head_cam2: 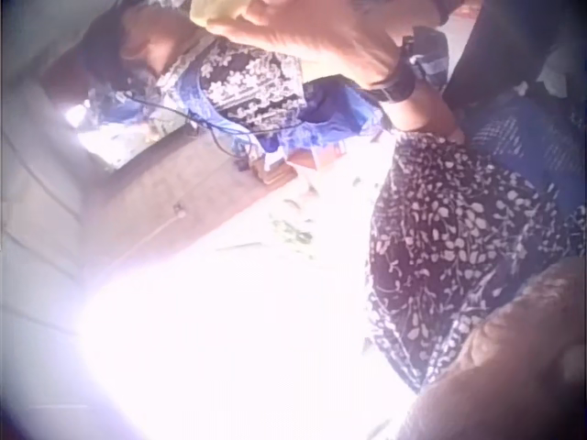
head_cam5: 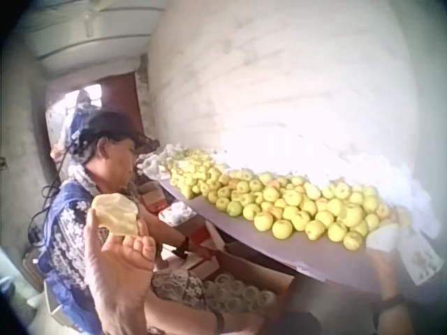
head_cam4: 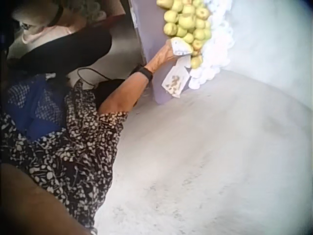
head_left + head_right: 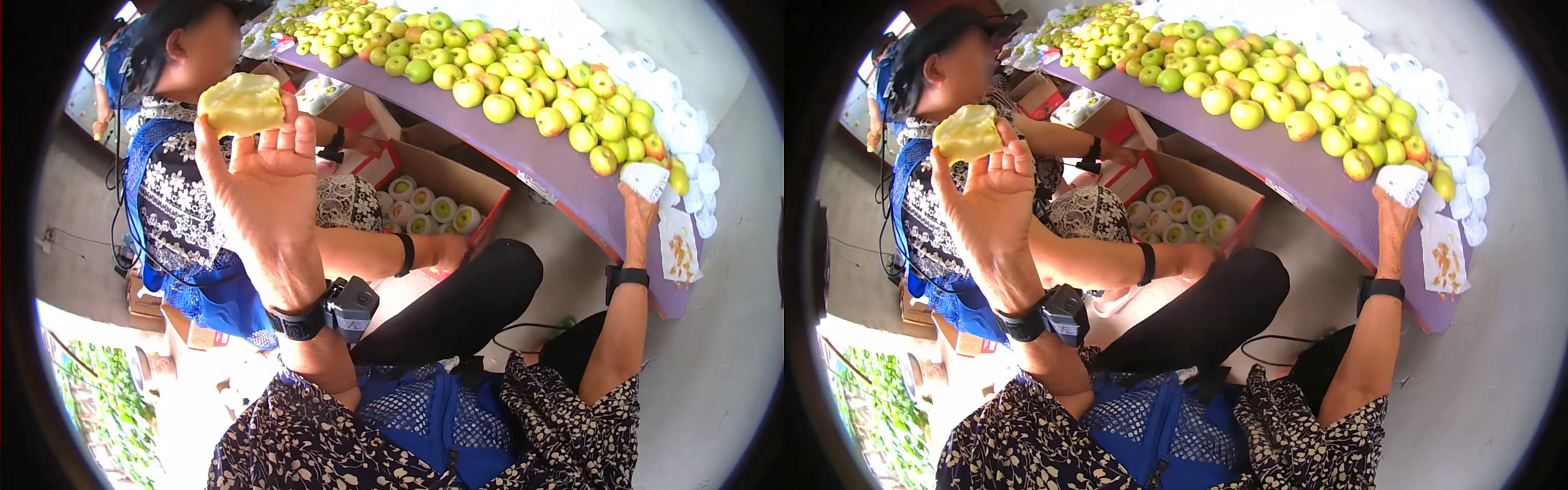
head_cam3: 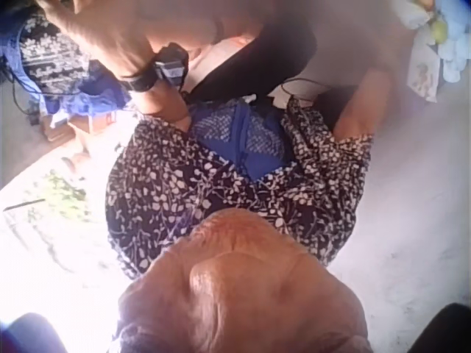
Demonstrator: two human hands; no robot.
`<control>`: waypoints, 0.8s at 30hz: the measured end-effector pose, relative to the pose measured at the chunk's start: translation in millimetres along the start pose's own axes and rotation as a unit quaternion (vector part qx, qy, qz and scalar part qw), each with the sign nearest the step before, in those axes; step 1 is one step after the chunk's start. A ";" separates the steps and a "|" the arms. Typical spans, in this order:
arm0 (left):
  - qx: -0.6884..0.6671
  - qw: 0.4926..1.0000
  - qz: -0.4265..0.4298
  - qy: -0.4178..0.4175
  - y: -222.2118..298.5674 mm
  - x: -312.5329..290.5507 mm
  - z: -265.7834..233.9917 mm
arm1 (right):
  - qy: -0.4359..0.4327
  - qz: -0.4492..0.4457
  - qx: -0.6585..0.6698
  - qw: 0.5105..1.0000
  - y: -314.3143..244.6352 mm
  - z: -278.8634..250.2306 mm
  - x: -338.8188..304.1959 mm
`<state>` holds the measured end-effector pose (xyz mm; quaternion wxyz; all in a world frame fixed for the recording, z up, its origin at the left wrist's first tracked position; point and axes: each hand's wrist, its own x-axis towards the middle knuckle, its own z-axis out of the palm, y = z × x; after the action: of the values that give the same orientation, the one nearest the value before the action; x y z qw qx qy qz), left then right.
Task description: The person sorts apples from a table into cardboard boxes by hand, occasionally sliding foam sleeves over the fruit. While sorting, they hold a partially eaten apple in one hand.
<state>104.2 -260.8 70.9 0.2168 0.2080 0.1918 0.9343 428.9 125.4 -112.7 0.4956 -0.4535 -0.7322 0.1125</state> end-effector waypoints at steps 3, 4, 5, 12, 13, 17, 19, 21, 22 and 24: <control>0.012 0.999 -0.003 0.034 0.5 -2.3 -8.3 | -0.012 0.036 0.045 0.998 -5.2 2.6 0.0; 0.015 0.998 -0.009 0.057 -2.8 -4.5 -10.0 | -0.030 0.052 0.033 0.998 -9.4 0.3 -0.7; 0.024 0.998 -0.019 0.046 -5.0 -6.0 -17.3 | -0.024 0.068 0.048 0.996 -14.4 1.5 -6.0; 0.057 0.976 -0.207 0.040 -70.0 -48.4 -30.0 | -0.010 0.191 0.116 0.975 -10.8 -38.4 -30.4; 0.056 0.972 -0.224 0.047 -76.2 -51.9 -34.1 | -0.017 0.187 0.117 0.975 -31.5 -38.0 -37.0; -0.031 0.968 -0.250 0.011 -99.0 -43.4 -15.7 | 0.176 0.062 0.009 0.982 -154.1 -37.2 -71.9; -0.106 0.960 -0.257 -0.032 -115.4 -36.8 4.7 | 0.189 -0.068 -0.072 0.977 -198.0 -20.5 -98.1; -0.176 0.945 -0.261 -0.085 -133.0 -35.3 22.6 | 0.178 -0.145 -0.103 0.968 -192.8 15.1 -122.2; -0.218 0.929 -0.270 -0.128 -143.7 -35.7 29.3 | -0.114 -0.052 -0.208 0.970 -168.1 46.6 -136.8; -0.180 0.912 -0.304 -0.207 -154.8 -24.9 18.1 | -0.280 -0.229 0.049 0.931 -183.3 109.6 -145.7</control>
<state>183.5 -139.1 9.1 0.5590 0.2856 0.0257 0.7780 251.1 -59.7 -144.0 0.3042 -0.1986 -0.9189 0.1539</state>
